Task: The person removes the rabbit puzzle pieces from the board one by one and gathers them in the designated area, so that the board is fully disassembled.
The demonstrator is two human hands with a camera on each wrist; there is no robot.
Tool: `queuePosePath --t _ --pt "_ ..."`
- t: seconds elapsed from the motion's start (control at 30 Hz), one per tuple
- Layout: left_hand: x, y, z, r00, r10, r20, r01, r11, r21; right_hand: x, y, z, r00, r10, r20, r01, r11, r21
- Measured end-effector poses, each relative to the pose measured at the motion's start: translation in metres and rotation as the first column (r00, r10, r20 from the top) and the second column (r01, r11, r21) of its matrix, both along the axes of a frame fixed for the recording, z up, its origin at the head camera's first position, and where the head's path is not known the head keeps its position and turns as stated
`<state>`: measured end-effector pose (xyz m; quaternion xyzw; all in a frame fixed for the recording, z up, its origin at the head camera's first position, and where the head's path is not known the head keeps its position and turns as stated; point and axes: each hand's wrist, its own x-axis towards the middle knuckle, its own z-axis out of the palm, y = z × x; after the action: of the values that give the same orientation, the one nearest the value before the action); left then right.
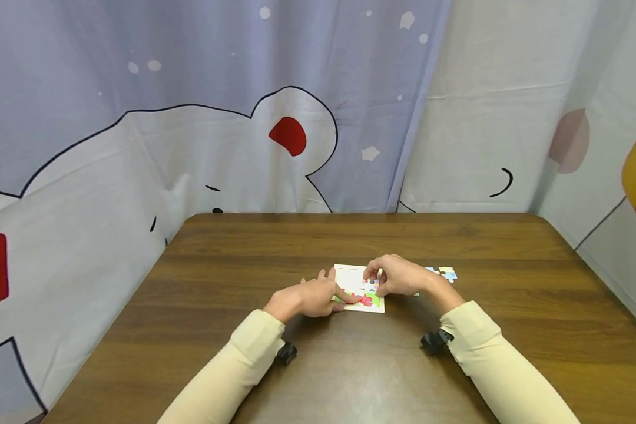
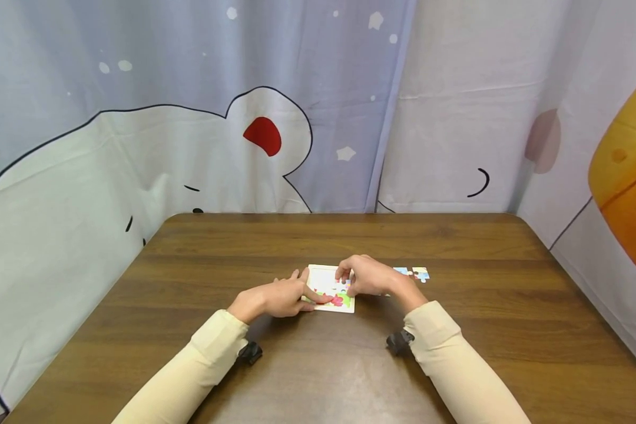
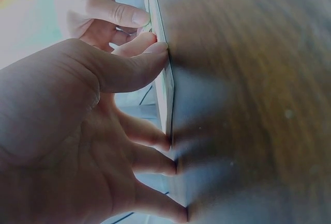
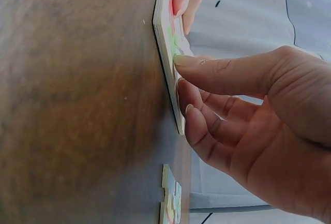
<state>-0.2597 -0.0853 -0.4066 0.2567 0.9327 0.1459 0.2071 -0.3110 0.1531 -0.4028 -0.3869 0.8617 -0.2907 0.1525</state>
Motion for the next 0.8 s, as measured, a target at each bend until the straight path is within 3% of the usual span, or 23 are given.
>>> queuePosePath --t 0.8 --pt "0.0004 -0.0009 -0.0006 1.000 0.000 0.020 -0.001 1.000 0.003 0.0004 0.0044 0.0047 1.000 0.002 0.028 -0.001 0.999 -0.049"
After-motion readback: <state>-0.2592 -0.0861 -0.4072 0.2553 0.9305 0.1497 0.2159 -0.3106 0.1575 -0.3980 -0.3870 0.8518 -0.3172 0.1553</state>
